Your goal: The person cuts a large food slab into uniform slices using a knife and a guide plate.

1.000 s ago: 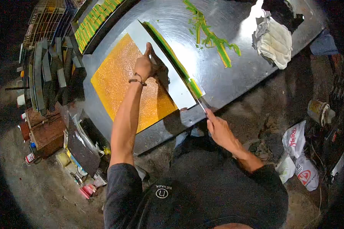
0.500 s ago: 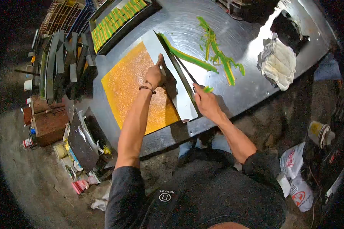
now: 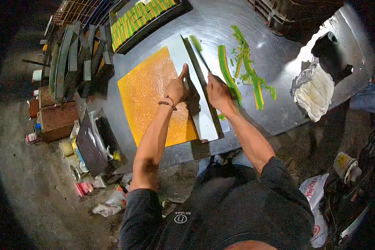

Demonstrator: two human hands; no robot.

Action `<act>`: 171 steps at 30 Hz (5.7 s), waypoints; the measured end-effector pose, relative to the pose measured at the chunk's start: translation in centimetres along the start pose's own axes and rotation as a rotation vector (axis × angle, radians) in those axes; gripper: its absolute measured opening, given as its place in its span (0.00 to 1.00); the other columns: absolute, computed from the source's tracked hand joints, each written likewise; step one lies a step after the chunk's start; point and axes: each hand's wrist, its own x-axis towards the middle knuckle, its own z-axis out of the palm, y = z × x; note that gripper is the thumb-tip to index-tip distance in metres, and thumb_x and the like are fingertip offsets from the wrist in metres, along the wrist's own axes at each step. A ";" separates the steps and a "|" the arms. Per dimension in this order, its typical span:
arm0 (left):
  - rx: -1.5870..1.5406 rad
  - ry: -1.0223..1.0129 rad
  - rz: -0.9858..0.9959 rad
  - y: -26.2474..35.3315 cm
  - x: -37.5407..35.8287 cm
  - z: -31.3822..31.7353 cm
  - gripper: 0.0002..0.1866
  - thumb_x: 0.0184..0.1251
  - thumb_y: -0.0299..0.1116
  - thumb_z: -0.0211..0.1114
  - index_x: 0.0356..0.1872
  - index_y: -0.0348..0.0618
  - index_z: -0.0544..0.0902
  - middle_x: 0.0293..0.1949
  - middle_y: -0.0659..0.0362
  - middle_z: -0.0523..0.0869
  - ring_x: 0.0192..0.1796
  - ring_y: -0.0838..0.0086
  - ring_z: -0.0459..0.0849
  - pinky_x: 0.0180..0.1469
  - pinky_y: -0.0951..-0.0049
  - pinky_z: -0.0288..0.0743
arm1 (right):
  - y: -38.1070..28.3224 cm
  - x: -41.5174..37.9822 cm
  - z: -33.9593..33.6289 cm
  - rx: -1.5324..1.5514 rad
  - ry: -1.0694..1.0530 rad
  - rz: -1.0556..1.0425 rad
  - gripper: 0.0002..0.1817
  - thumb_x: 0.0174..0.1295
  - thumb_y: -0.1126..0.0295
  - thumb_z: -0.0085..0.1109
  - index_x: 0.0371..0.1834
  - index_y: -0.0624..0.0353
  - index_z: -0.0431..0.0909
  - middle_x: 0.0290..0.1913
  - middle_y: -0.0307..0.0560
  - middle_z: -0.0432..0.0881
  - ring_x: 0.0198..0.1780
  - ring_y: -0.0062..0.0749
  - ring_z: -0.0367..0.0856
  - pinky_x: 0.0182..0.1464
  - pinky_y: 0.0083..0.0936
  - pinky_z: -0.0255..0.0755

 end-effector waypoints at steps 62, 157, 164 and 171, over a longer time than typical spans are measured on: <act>-0.638 0.685 -0.553 -28.5 -33.1 15.0 0.18 0.65 0.33 0.60 0.49 0.29 0.81 0.39 0.41 0.81 0.49 0.46 0.77 0.54 0.54 0.72 | 0.4 -5.7 -1.2 -0.669 0.171 0.013 0.24 0.50 0.73 0.57 0.53 0.69 0.77 0.45 0.68 0.84 0.49 0.65 0.82 0.56 0.46 0.74; -0.045 0.265 -0.043 -2.5 -5.3 -0.8 0.52 0.62 0.64 0.64 0.79 0.47 0.54 0.60 0.37 0.80 0.53 0.43 0.85 0.51 0.53 0.80 | -1.8 -27.1 1.0 0.596 -0.042 0.438 0.21 0.48 0.66 0.80 0.38 0.62 0.77 0.33 0.44 0.86 0.32 0.25 0.83 0.39 0.28 0.78; -0.068 0.215 -0.052 -3.3 -1.5 0.6 0.52 0.60 0.58 0.69 0.79 0.46 0.53 0.60 0.36 0.78 0.34 0.55 0.84 0.35 0.60 0.79 | -2.0 -23.7 -0.8 0.453 0.088 0.464 0.20 0.53 0.70 0.78 0.37 0.60 0.71 0.30 0.43 0.83 0.29 0.25 0.85 0.32 0.25 0.80; 0.051 0.310 -0.052 -3.3 0.6 0.7 0.52 0.60 0.62 0.68 0.79 0.49 0.55 0.24 0.42 0.82 0.25 0.52 0.81 0.29 0.57 0.76 | -0.8 -22.6 0.1 0.677 0.113 0.497 0.18 0.56 0.70 0.75 0.35 0.58 0.71 0.26 0.43 0.84 0.28 0.24 0.84 0.32 0.26 0.78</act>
